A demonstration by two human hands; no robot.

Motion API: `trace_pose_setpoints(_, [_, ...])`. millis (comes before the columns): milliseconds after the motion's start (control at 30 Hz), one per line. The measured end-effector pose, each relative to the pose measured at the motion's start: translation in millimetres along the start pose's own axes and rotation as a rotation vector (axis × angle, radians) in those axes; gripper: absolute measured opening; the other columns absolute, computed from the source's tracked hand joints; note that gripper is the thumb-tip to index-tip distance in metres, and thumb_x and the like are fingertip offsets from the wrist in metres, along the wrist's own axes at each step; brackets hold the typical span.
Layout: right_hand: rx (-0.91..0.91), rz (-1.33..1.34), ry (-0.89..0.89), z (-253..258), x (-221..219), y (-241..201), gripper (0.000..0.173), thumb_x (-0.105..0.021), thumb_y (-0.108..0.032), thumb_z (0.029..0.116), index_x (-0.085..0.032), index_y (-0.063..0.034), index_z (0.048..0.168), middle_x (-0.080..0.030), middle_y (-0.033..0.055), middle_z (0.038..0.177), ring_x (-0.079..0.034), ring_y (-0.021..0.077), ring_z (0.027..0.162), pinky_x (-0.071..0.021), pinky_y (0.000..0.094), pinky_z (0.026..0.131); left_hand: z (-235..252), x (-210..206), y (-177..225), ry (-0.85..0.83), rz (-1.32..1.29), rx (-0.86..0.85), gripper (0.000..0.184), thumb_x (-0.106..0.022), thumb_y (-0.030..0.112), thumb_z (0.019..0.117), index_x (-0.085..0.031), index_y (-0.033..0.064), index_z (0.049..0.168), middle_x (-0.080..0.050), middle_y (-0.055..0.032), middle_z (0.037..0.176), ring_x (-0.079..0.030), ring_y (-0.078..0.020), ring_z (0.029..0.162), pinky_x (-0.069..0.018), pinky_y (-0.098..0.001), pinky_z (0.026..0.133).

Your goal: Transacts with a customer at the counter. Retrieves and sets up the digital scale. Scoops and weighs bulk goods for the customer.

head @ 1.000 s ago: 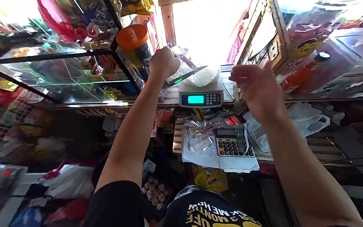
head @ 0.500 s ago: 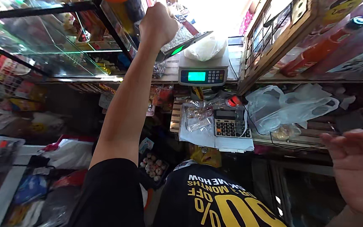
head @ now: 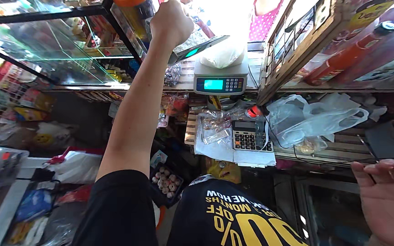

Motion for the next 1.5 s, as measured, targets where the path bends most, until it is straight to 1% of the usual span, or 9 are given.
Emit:
trace_pose_setpoints(200, [-0.013,-0.019,0.006,0,-6,4,0.058,-0.018,-0.044,0.1110,-0.070,-0.0176,0.113,-0.074,-0.0033,0.105,-0.071,0.0138,0.100,-0.0548,0.0372,0.100,-2,-2,-10,0.013,-0.052,0.017,0.033,-0.058,0.030,0.0964,-0.071,0.0169,0.123,-0.069,-0.0110,0.124,-0.062,-0.0314,0.120,-0.0456,-0.0635,0.097])
trace_pose_setpoints(333, [-0.010,-0.004,0.025,-2,-7,6,0.066,-0.010,-0.043,0.1105,-0.069,-0.0161,0.111,-0.074,-0.0024,0.102,-0.071,0.0148,0.098,-0.0560,0.0377,0.098,-3,-5,-16,0.024,-0.110,0.015,0.032,-0.060,0.029,0.0959,-0.072,0.0153,0.123,-0.070,-0.0085,0.123,-0.063,-0.0273,0.119,-0.0456,-0.0607,0.100])
trace_pose_setpoints(467, [0.001,-0.004,0.029,-5,-7,7,0.065,-0.011,-0.042,0.1109,-0.070,-0.0159,0.111,-0.074,-0.0024,0.102,-0.071,0.0149,0.098,-0.0563,0.0371,0.097,-5,-8,-19,0.034,-0.143,0.007,0.030,-0.059,0.030,0.0984,-0.072,0.0148,0.122,-0.071,-0.0079,0.116,-0.067,-0.0232,0.104,-0.0510,-0.0533,0.091])
trace_pose_setpoints(567, [-0.020,-0.061,0.054,-9,-6,9,0.061,-0.010,-0.037,0.1116,-0.067,-0.0186,0.113,-0.073,-0.0053,0.104,-0.071,0.0119,0.098,-0.0563,0.0343,0.097,-6,-7,-19,0.039,-0.148,0.019,0.030,-0.061,0.030,0.0972,-0.074,0.0153,0.119,-0.071,-0.0084,0.117,-0.065,-0.0262,0.111,-0.0466,-0.0582,0.096])
trace_pose_setpoints(733, [-0.042,-0.079,0.094,-14,-5,12,0.058,-0.010,-0.033,0.1119,-0.066,-0.0193,0.114,-0.073,-0.0069,0.105,-0.071,0.0104,0.097,-0.0573,0.0326,0.095,-8,-2,-15,0.067,-0.115,-0.005,0.026,-0.063,0.028,0.0966,-0.074,0.0126,0.113,-0.071,-0.0113,0.112,-0.064,-0.0291,0.109,-0.0458,-0.0598,0.094])
trace_pose_setpoints(933, [-0.048,-0.117,0.111,-19,-4,13,0.055,-0.011,-0.030,0.1122,-0.065,-0.0206,0.114,-0.072,-0.0083,0.107,-0.070,0.0088,0.096,-0.0575,0.0305,0.093,-7,-1,-6,0.065,-0.022,-0.035,0.027,-0.059,0.027,0.0964,-0.075,0.0137,0.114,-0.072,-0.0117,0.115,-0.064,-0.0319,0.115,-0.0435,-0.0639,0.097])
trace_pose_setpoints(1100, [-0.047,-0.153,0.119,-22,-4,11,0.052,-0.013,-0.030,0.1124,-0.065,-0.0225,0.114,-0.072,-0.0098,0.108,-0.070,0.0078,0.096,-0.0577,0.0297,0.092,-4,1,-1,0.051,0.060,-0.034,0.031,-0.055,0.027,0.0960,-0.074,0.0150,0.117,-0.071,-0.0119,0.119,-0.063,-0.0326,0.118,-0.0450,-0.0633,0.097])
trace_pose_setpoints(1400, [-0.045,-0.119,0.137,-28,-3,9,0.053,-0.012,-0.029,0.1122,-0.064,-0.0199,0.114,-0.072,-0.0074,0.108,-0.070,0.0097,0.096,-0.0573,0.0311,0.094,-7,2,-4,0.045,-0.016,0.007,0.032,-0.056,0.028,0.0963,-0.072,0.0168,0.121,-0.070,-0.0088,0.124,-0.063,-0.0298,0.121,-0.0452,-0.0624,0.098])
trace_pose_setpoints(1500, [-0.051,-0.116,0.157,-28,-6,7,0.053,-0.010,-0.027,0.1118,-0.063,-0.0188,0.113,-0.072,-0.0070,0.106,-0.070,0.0101,0.095,-0.0578,0.0313,0.093,-7,-1,-12,0.059,-0.117,0.012,0.030,-0.060,0.029,0.0953,-0.073,0.0157,0.119,-0.070,-0.0079,0.119,-0.064,-0.0260,0.115,-0.0470,-0.0585,0.097])
Point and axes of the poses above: each hand's wrist, its own z-axis towards the middle knuckle, its own x-axis out of the back of the hand, y = z × x, the point moved 2 cm from there along z, towards the middle knuckle
